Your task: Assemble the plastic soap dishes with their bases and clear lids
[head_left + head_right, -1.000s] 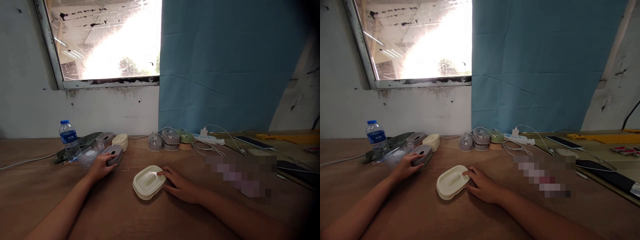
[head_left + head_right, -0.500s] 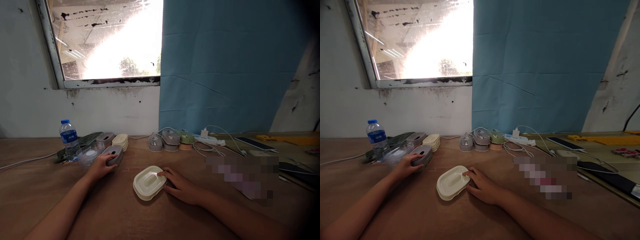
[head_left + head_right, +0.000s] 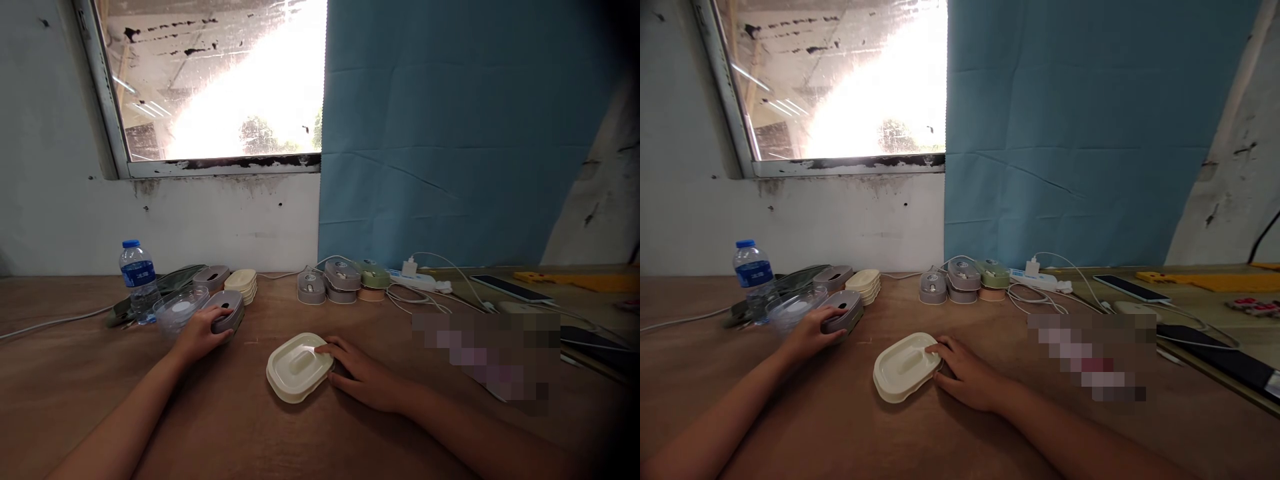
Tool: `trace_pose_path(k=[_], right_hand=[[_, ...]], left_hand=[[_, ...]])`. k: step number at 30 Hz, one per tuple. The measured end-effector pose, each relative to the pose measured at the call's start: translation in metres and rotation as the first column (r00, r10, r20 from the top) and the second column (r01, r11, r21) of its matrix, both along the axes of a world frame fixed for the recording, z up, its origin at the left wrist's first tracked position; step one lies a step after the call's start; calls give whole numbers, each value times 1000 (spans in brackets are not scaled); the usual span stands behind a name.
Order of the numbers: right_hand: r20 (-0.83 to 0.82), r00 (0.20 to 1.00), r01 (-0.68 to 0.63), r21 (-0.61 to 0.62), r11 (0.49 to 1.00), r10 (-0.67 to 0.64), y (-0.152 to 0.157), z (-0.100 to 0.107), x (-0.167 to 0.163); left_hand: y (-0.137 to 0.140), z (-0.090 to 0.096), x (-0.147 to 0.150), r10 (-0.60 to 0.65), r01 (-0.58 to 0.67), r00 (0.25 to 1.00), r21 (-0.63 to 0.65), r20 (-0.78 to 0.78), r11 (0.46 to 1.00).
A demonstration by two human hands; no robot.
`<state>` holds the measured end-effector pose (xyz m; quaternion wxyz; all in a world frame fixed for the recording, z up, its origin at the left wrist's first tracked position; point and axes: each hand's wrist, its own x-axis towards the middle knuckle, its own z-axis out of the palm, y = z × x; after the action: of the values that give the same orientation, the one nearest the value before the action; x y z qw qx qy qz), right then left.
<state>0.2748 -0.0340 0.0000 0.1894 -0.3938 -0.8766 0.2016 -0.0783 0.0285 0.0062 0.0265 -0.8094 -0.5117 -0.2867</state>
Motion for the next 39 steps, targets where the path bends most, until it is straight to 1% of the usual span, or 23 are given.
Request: trace_pose_path(k=[9, 17, 21, 27, 39], right_hand=[[-6, 1000, -3, 1, 1000, 3, 1, -1, 0], [8, 1000, 9, -13, 1000, -9, -2, 4, -1], [8, 1000, 12, -16, 1000, -12, -1, 3, -1], [5, 1000, 14, -4, 1000, -14, 1, -1, 0], [13, 1000, 4, -4, 1000, -4, 0, 1, 0]], left_hand=[[-1, 1, 2, -11, 11, 1000, 9, 15, 1000], [-3, 2, 4, -11, 11, 1000, 3, 23, 1000], [-2, 2, 3, -11, 11, 999, 8, 31, 1000], [-1, 1, 3, 1, -1, 1000, 20, 6, 1000], [0, 0, 2, -3, 3, 1000, 17, 4, 1000]])
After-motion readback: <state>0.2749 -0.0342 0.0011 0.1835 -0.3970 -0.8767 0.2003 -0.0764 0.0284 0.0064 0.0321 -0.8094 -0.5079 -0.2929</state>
